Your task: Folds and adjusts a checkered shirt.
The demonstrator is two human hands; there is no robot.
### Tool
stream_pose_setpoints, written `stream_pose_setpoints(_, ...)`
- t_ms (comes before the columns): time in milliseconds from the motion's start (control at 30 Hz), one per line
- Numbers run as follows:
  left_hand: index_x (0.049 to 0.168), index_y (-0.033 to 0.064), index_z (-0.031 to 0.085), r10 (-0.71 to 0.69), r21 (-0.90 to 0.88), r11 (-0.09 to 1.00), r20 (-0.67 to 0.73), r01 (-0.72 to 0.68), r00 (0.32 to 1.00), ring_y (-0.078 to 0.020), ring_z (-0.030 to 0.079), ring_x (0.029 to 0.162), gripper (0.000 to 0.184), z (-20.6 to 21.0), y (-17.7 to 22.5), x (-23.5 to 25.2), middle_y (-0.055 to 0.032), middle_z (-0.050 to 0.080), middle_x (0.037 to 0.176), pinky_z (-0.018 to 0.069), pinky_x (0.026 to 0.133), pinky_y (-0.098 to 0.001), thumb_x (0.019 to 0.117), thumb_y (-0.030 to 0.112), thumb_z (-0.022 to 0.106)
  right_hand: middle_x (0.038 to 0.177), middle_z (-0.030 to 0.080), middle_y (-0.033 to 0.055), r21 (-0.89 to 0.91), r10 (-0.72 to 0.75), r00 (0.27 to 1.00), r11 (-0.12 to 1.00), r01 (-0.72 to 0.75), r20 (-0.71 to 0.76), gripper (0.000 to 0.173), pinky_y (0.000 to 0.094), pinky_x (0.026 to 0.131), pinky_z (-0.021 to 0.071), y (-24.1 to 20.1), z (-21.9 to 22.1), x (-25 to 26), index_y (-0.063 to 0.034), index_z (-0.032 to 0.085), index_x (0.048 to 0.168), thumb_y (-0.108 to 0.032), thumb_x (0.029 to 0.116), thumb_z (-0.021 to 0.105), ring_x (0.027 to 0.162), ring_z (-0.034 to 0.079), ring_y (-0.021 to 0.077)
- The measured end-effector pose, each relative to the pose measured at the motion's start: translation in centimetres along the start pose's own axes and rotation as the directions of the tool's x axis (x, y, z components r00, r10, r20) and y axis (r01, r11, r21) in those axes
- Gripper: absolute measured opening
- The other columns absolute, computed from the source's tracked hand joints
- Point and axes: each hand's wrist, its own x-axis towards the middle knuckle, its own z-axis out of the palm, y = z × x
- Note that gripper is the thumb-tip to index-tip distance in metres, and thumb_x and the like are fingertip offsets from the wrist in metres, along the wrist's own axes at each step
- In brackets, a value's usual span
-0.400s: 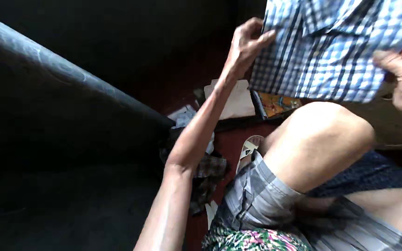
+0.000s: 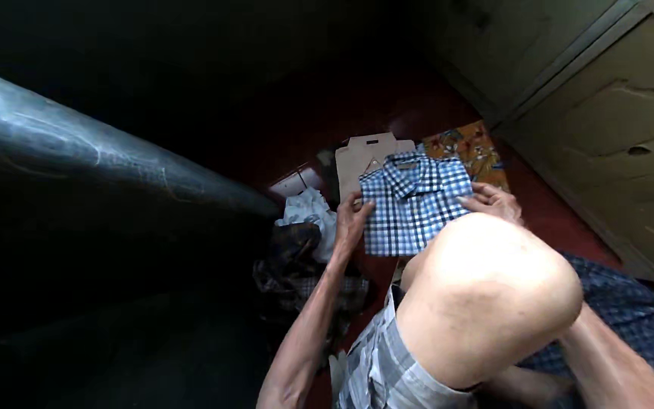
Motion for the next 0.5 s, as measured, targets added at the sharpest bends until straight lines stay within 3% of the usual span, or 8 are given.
stream_pose_setpoints(100,0.127,0.0035,0.064,-0.007,0.020,1.000,-0.041,0.008,0.999,-0.0199,0.073,0.082,0.037,-1.9,-0.4,1.0,-0.0107,0.075,0.096,0.0619,0.077,-0.0398,0.0952,0.021,0.073,0.104,0.076,0.0074,0.053,-0.029,1.000,0.998,0.028,0.012,0.037,0.0314,0.083,0.0609,3.0,1.9,2.9,-0.0061,0.065,0.129,-0.011,0.0934,0.074,0.088,0.073,0.0116)
stream_pose_setpoints(200,0.130,0.0061,0.063,0.022,0.068,0.998,-0.069,-0.017,0.997,-0.0201,0.072,0.082,0.039,-3.6,0.2,3.3,-0.0097,0.075,0.097,0.0619,0.075,-0.0408,0.0963,0.025,0.072,0.102,0.077,0.0053,0.059,-0.052,0.999,0.997,0.053,-0.005,0.035,0.0372,0.082,0.0620,1.9,3.5,4.8,-0.0114,0.068,0.126,-0.015,0.0925,0.076,0.088,0.074,0.0148)
stream_pose_setpoints(367,0.133,0.0120,0.063,0.114,0.069,0.992,-0.102,-0.107,0.988,-0.0202,0.073,0.084,0.038,-5.6,2.6,6.9,-0.0081,0.075,0.104,0.0618,0.075,-0.0409,0.0976,0.025,0.071,0.104,0.076,0.0054,0.150,-0.165,0.986,0.974,0.169,-0.039,0.032,0.0385,0.080,0.0626,0.3,5.5,8.6,-0.0126,0.067,0.127,-0.016,0.0958,0.072,0.088,0.074,0.0172)
stream_pose_setpoints(433,0.133,0.0127,0.062,0.097,0.059,0.994,-0.119,-0.091,0.988,-0.0212,0.073,0.085,0.039,-6.0,1.8,8.6,-0.0090,0.075,0.105,0.0618,0.076,-0.0415,0.0979,0.025,0.071,0.107,0.076,0.0066,0.169,-0.143,0.988,0.974,0.149,-0.050,0.035,0.0412,0.081,0.0623,1.4,6.8,10.5,-0.0140,0.066,0.131,-0.020,0.0966,0.072,0.091,0.074,0.0193)
stream_pose_setpoints(500,0.137,0.0093,0.059,0.015,0.094,0.996,-0.125,-0.004,0.992,-0.0234,0.072,0.088,0.046,-6.1,-1.2,10.8,-0.0125,0.073,0.108,0.0606,0.077,-0.0438,0.0981,0.031,0.070,0.121,0.071,0.0124,0.087,-0.063,0.998,0.994,0.063,-0.011,0.047,0.0493,0.090,0.0582,3.9,8.4,12.1,-0.0128,0.056,0.142,-0.029,0.0988,0.069,0.104,0.071,0.0261)
